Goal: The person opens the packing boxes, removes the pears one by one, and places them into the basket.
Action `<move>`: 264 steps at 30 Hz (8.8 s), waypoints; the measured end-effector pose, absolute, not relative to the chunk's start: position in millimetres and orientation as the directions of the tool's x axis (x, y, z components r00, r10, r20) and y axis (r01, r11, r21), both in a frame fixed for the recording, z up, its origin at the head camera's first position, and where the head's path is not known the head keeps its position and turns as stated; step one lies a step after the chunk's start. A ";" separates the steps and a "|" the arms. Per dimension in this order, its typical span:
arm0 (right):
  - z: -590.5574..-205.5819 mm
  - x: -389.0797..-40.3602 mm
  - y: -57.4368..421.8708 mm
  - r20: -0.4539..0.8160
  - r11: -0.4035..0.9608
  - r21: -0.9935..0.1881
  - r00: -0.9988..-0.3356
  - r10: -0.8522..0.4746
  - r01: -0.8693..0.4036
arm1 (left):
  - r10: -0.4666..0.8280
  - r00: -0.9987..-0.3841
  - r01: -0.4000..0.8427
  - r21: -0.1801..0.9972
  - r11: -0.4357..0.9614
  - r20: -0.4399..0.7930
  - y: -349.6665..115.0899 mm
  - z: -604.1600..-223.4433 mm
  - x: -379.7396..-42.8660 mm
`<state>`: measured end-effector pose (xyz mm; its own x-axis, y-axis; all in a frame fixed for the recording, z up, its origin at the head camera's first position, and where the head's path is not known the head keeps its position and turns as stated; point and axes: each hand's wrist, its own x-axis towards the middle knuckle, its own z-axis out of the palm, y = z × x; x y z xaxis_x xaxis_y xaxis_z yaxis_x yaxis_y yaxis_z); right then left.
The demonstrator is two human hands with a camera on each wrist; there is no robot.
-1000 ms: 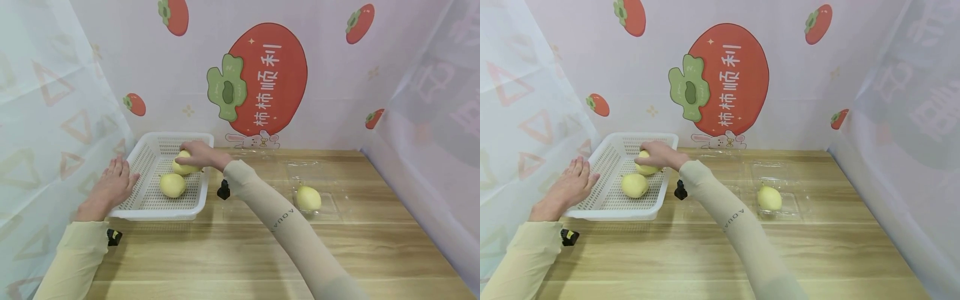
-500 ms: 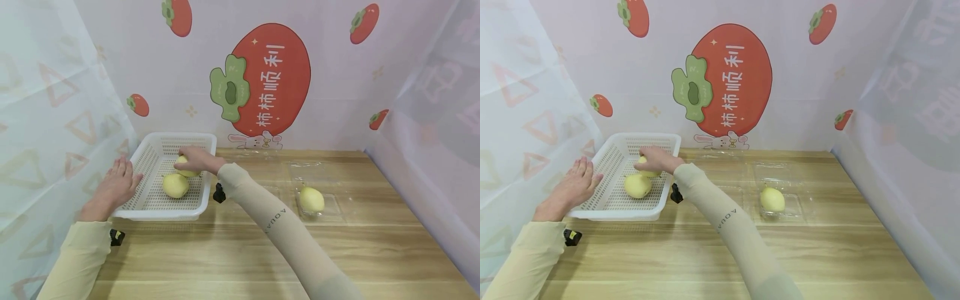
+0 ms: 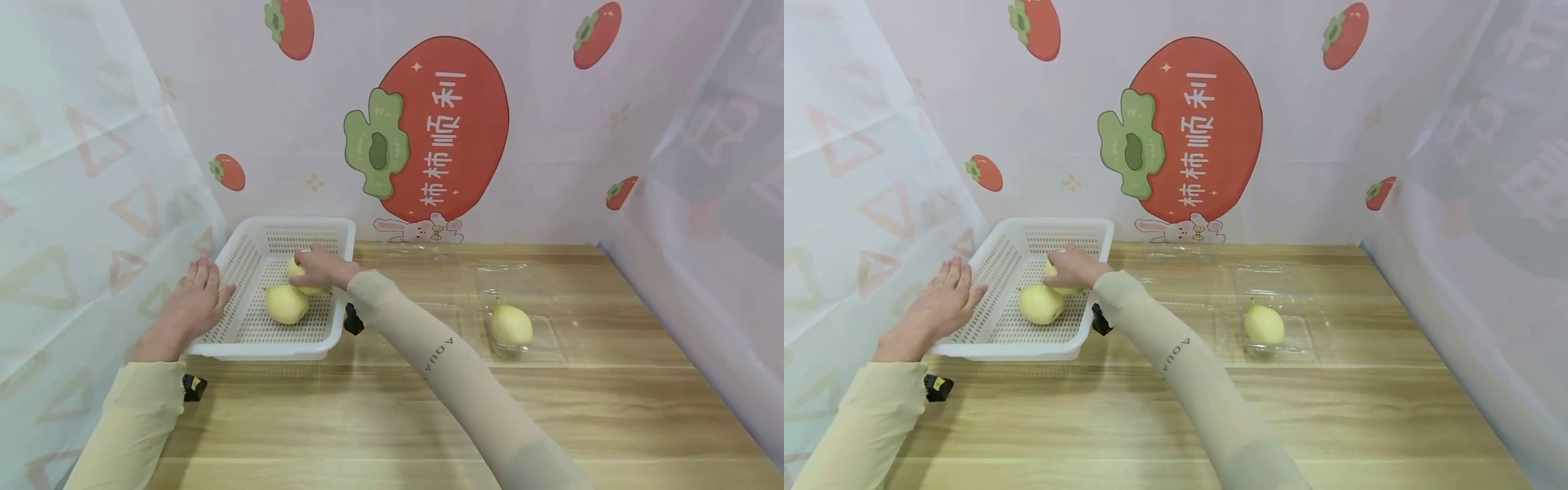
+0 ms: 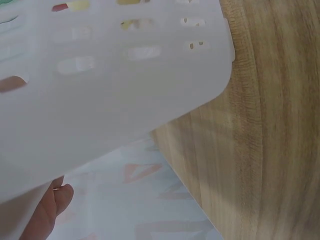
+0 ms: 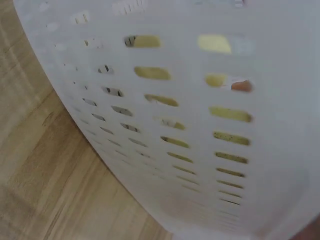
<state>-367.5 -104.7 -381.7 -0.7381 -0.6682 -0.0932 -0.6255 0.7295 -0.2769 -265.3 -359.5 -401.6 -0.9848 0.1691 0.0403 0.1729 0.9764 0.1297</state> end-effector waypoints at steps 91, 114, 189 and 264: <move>-305.5 -314.5 87.8 0.149 0.577 0.104 -0.561 -0.815 -0.810 | 0.159 -0.986 0.164 0.121 0.979 0.055 -358.6 -401.4 -261.2; -339.8 -286.3 194.3 0.069 0.686 0.073 -0.683 -0.727 -0.724 | 0.158 -0.987 0.162 0.117 0.980 0.041 -359.0 -401.8 -262.1; -431.0 -278.6 270.1 -0.053 0.772 -0.328 -0.806 -0.590 -0.544 | 0.145 -0.989 0.149 0.119 0.982 0.043 -357.8 -399.9 -260.9; -321.0 -308.4 59.2 0.133 0.568 -0.263 -0.612 -0.780 -0.780 | 0.149 -0.988 0.153 0.091 0.984 0.049 -360.0 -402.5 -261.7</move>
